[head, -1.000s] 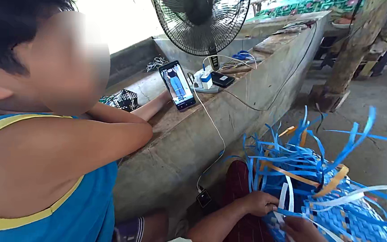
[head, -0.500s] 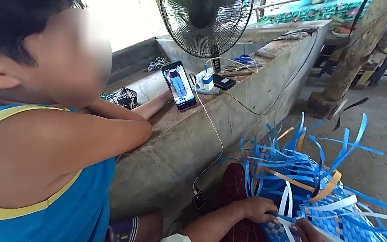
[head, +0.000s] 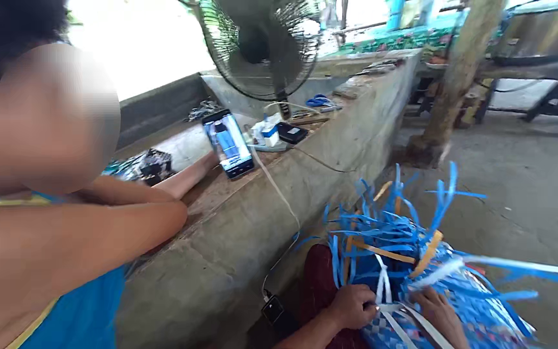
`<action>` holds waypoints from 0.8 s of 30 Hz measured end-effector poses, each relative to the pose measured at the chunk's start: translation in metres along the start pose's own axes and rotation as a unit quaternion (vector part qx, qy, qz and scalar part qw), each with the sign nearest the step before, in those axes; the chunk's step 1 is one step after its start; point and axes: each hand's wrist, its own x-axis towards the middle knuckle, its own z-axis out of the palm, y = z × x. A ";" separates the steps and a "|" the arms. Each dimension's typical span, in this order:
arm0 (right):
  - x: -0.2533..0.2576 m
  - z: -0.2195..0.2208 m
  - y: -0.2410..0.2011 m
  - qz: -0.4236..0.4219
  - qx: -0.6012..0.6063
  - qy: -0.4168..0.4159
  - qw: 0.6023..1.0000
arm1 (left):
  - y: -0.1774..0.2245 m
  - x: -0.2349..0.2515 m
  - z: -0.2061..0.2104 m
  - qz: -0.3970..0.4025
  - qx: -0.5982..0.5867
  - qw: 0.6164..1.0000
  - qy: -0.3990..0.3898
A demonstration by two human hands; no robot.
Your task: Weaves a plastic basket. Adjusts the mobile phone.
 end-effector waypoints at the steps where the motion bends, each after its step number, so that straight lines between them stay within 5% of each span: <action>1: -0.004 0.005 -0.004 -0.004 0.003 0.052 0.999 | 0.002 0.000 0.000 -0.010 0.003 1.000 0.001; 6: -0.022 0.019 -0.036 -0.056 0.092 0.161 0.981 | 0.011 0.000 -0.001 -0.053 0.031 0.998 -0.010; 11: -0.014 0.028 -0.044 -0.052 0.082 0.147 0.984 | 0.011 -0.004 0.003 0.012 0.098 0.995 0.019; 15: -0.019 0.044 -0.038 -0.125 0.033 0.268 0.955 | 0.004 -0.001 -0.004 0.035 0.094 0.995 0.010; 24: -0.039 0.052 -0.038 -0.157 0.002 0.293 0.943 | 0.001 0.005 -0.009 -0.025 0.037 0.999 -0.029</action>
